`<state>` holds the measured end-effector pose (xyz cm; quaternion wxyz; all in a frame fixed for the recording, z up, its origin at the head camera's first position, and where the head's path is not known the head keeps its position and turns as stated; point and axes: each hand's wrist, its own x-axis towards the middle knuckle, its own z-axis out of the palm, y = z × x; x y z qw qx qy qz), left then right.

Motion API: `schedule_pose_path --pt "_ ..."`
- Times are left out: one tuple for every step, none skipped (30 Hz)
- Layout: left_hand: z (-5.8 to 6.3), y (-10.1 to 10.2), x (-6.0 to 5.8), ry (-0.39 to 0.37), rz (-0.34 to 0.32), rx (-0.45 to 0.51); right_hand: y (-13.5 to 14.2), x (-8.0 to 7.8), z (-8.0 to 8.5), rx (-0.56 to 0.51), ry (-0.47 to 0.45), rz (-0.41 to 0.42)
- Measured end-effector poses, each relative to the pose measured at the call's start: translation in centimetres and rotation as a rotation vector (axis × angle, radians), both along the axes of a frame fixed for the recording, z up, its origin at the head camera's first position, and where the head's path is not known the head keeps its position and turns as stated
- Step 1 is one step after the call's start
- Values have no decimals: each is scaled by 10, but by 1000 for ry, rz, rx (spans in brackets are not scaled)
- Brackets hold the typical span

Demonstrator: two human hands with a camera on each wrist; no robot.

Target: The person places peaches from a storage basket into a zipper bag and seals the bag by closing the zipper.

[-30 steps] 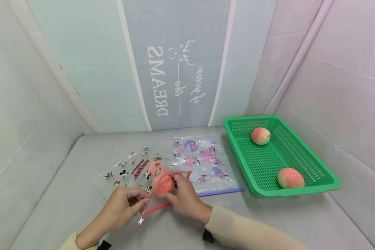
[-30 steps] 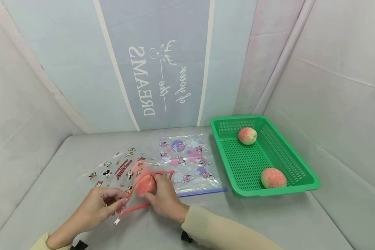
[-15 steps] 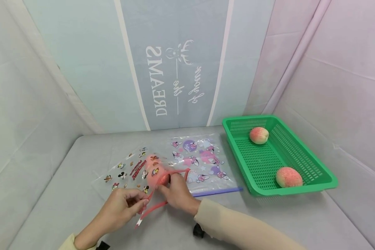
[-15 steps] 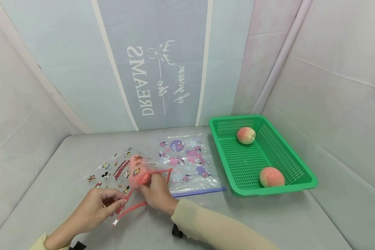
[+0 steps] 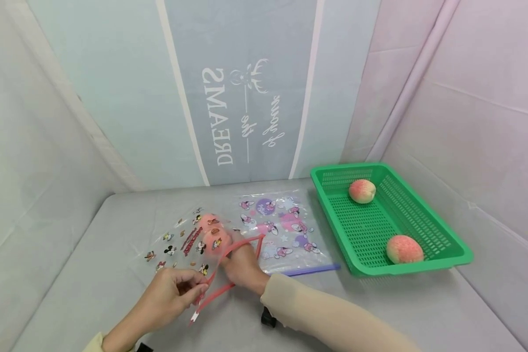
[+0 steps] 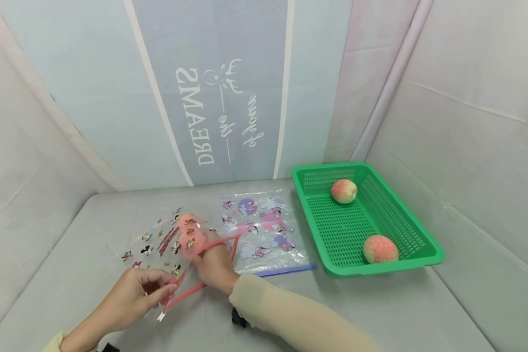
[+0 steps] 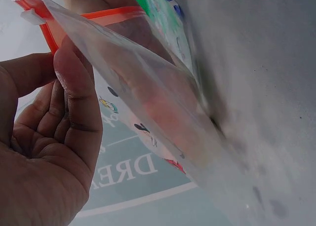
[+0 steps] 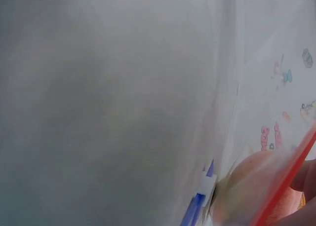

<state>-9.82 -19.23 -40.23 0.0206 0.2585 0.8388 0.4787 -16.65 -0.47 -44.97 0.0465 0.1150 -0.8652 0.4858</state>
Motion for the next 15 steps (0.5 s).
schedule_pose_path --pt "0 0 0 3 0 5 -1 -1 0 12 13 4" --pt "-1 0 0 9 1 9 -2 -2 -1 24 20 7" --pt "-2 0 0 11 1 12 -2 -2 0 37 21 7" --pt "-2 0 0 13 0 16 -2 -2 0 53 19 6" --pt "-3 0 0 14 1 21 -2 -2 0 67 14 3" --pt "-3 1 0 12 2 24 -2 -2 1 81 8 1" --pt "-3 1 0 10 5 26 -1 -2 1 90 3 2" --pt "-4 1 -1 9 6 28 -1 -1 2 94 -3 2" --pt "-4 1 -1 5 6 31 -1 -1 3 98 -9 2" --pt "-4 1 -1 5 8 33 0 0 3 106 -8 5" --pt "-4 1 -1 3 10 34 0 0 4 105 -3 12" --pt "-4 1 -1 1 11 35 1 1 5 104 -4 20" --pt "-4 1 -1 1 13 36 2 2 6 106 -2 29" --pt "-4 1 -1 0 14 37 3 3 7 103 -5 37" --pt "-4 1 -1 -3 16 35 4 4 8 101 -12 44"
